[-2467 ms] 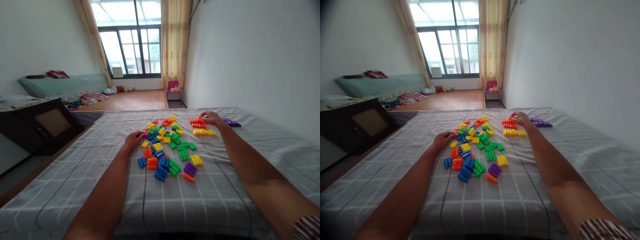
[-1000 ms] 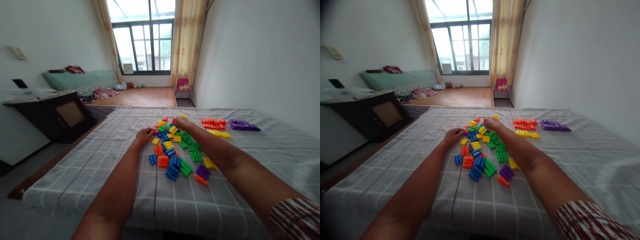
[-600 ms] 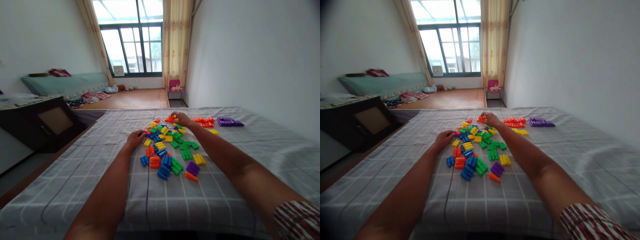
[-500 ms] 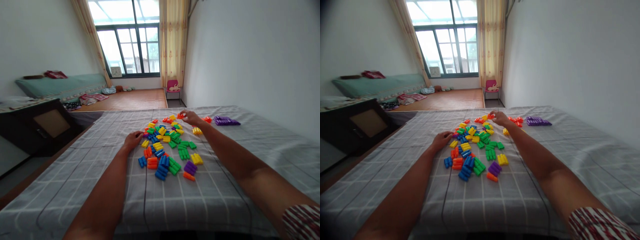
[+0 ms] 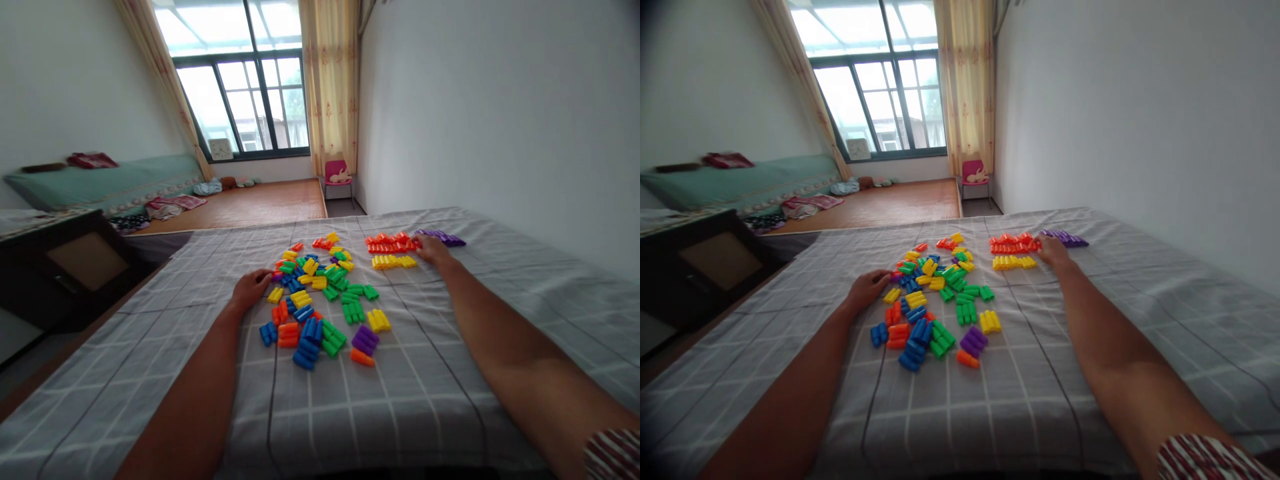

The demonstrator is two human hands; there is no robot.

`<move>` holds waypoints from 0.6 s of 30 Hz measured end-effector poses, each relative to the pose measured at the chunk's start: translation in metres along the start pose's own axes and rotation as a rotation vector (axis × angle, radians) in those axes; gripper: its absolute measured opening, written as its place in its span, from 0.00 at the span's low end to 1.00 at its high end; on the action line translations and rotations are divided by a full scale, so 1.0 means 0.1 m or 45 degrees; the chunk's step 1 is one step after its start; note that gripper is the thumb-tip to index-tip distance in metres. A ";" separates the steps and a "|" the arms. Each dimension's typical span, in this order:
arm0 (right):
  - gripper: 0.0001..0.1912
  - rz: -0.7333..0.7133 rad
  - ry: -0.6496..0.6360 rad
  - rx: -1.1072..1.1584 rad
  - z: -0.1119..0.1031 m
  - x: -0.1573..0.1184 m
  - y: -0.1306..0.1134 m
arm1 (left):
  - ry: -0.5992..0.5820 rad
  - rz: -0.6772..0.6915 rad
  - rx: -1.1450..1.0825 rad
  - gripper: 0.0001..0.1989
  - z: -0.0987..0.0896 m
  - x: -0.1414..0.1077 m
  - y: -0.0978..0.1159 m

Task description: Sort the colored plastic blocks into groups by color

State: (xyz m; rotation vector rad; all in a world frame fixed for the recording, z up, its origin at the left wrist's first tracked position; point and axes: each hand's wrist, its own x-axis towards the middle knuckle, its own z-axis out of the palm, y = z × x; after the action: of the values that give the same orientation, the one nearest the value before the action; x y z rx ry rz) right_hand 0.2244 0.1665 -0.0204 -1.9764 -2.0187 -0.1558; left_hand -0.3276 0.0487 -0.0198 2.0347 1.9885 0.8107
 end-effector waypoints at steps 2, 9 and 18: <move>0.24 -0.043 0.000 0.009 0.02 0.02 0.01 | 0.001 -0.010 -0.015 0.20 0.00 0.00 0.00; 0.19 0.075 0.075 0.019 0.05 0.05 0.08 | 0.004 0.030 -0.014 0.19 0.01 0.01 -0.02; 0.20 0.053 0.021 0.078 0.04 -0.02 0.00 | -0.015 0.017 0.055 0.19 0.01 -0.01 0.00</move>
State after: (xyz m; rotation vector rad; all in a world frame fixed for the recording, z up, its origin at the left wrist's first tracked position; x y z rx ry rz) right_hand 0.2241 0.1662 -0.0252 -1.9722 -1.9470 -0.0992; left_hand -0.3268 0.0482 -0.0205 2.0738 2.0053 0.7629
